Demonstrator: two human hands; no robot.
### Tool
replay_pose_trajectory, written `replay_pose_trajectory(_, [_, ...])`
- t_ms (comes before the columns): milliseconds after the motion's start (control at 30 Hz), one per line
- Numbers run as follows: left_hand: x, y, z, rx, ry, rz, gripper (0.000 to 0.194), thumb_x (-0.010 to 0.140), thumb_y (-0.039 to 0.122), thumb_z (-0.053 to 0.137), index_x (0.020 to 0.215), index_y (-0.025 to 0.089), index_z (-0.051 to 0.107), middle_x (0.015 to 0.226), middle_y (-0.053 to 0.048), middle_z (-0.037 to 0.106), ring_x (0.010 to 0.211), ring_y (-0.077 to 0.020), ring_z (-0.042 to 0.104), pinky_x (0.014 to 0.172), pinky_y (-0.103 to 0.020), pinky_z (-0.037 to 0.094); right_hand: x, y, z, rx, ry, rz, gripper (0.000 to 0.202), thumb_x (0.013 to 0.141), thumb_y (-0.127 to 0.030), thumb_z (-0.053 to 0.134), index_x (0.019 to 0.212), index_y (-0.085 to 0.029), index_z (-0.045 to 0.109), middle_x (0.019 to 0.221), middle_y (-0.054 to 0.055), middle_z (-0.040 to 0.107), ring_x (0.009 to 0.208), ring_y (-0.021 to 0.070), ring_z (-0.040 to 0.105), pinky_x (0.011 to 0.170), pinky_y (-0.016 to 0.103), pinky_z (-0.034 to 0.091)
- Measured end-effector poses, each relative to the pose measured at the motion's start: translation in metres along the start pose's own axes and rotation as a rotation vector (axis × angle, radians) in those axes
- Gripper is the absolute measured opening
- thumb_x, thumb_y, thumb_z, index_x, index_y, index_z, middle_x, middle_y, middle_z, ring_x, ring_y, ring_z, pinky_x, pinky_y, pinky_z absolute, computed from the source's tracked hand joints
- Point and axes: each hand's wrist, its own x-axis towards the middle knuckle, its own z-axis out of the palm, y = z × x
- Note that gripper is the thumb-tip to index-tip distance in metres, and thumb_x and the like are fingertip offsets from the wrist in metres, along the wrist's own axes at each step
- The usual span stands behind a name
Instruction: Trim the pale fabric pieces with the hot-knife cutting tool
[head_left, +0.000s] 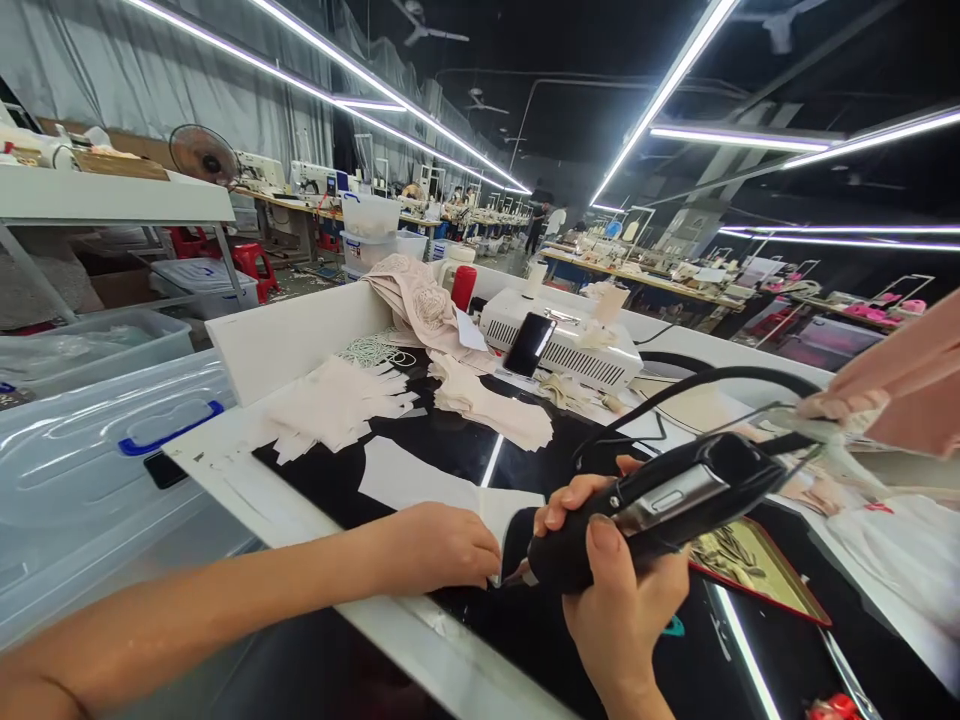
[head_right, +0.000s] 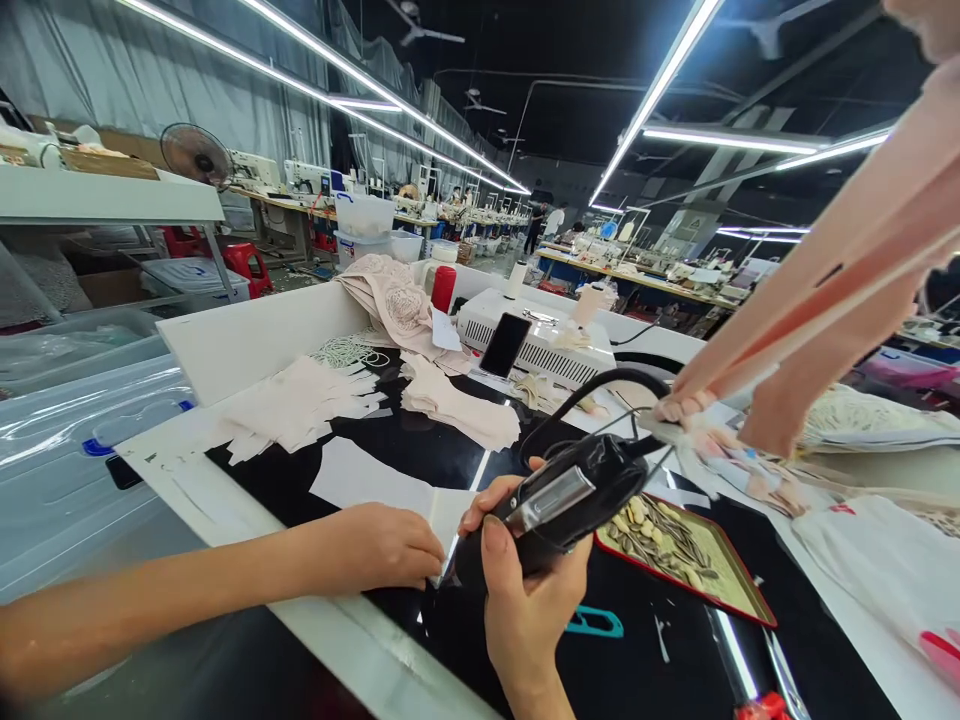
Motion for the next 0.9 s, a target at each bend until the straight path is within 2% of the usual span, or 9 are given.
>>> replay_pose_trajectory(167, [0.004,0.012,0.003,0.320,-0.010,0.068,0.016,0.093,0.007,0.067,0.080,0.016,0.065,0.079,-0.004,0.069,0.071,-0.0175,0.065,0.055,-0.029,0.048,0.000,0.001,-0.001,0.015,0.021,0.017,0.041,0.087,-0.032,0.079,0.122,-0.029,0.059,0.082,-0.002,0.066,0.065,0.0142,0.062,0.057,0.030,0.057])
replay_pose_trajectory(367, [0.005,0.018,0.009,0.358,-0.005,0.030,0.016,0.094,0.006,0.063,0.081,0.015,0.064,0.079,-0.004,0.066,0.071,-0.0178,0.063,0.055,-0.029,0.049,-0.002,0.004,-0.005,-0.013,0.006,0.014,0.042,0.088,-0.031,0.077,0.125,-0.030,0.058,0.085,-0.002,0.065,0.065,0.0143,0.062,0.059,0.032,0.057])
replay_pose_trajectory(533, [0.006,0.015,0.015,0.206,0.004,-0.118,0.015,0.093,0.008,0.064,0.081,0.017,0.064,0.084,0.000,0.072,0.079,-0.0170,0.068,0.064,-0.028,0.052,-0.001,0.004,-0.004,-0.023,0.011,0.005,0.041,0.088,-0.031,0.077,0.125,-0.031,0.057,0.085,-0.002,0.065,0.065,0.0143,0.062,0.058,0.032,0.057])
replay_pose_trajectory(633, [0.006,0.014,0.012,0.047,-0.009,-0.239,0.012,0.091,0.011,0.066,0.082,0.019,0.066,0.089,0.002,0.075,0.084,-0.0166,0.071,0.072,-0.026,0.052,-0.002,0.004,-0.003,-0.023,0.012,-0.001,0.041,0.089,-0.031,0.076,0.125,-0.031,0.057,0.085,-0.002,0.066,0.064,0.0140,0.062,0.058,0.031,0.056])
replay_pose_trajectory(733, [0.007,0.014,0.007,-0.095,-0.004,-0.352,0.011,0.088,0.010,0.068,0.083,0.021,0.068,0.092,0.004,0.076,0.084,-0.0158,0.071,0.073,-0.024,0.050,-0.002,0.003,-0.002,-0.025,0.025,0.009,0.042,0.089,-0.031,0.076,0.126,-0.030,0.056,0.085,-0.003,0.066,0.064,0.0135,0.062,0.058,0.030,0.055])
replay_pose_trajectory(900, [0.008,0.014,0.003,-0.263,0.044,-0.438,0.015,0.086,0.008,0.067,0.086,0.021,0.073,0.094,0.005,0.077,0.087,-0.0148,0.071,0.082,-0.023,0.050,0.002,0.001,0.004,-0.028,0.053,-0.006,0.043,0.087,-0.032,0.078,0.124,-0.029,0.056,0.084,-0.004,0.066,0.063,0.0137,0.062,0.058,0.031,0.056])
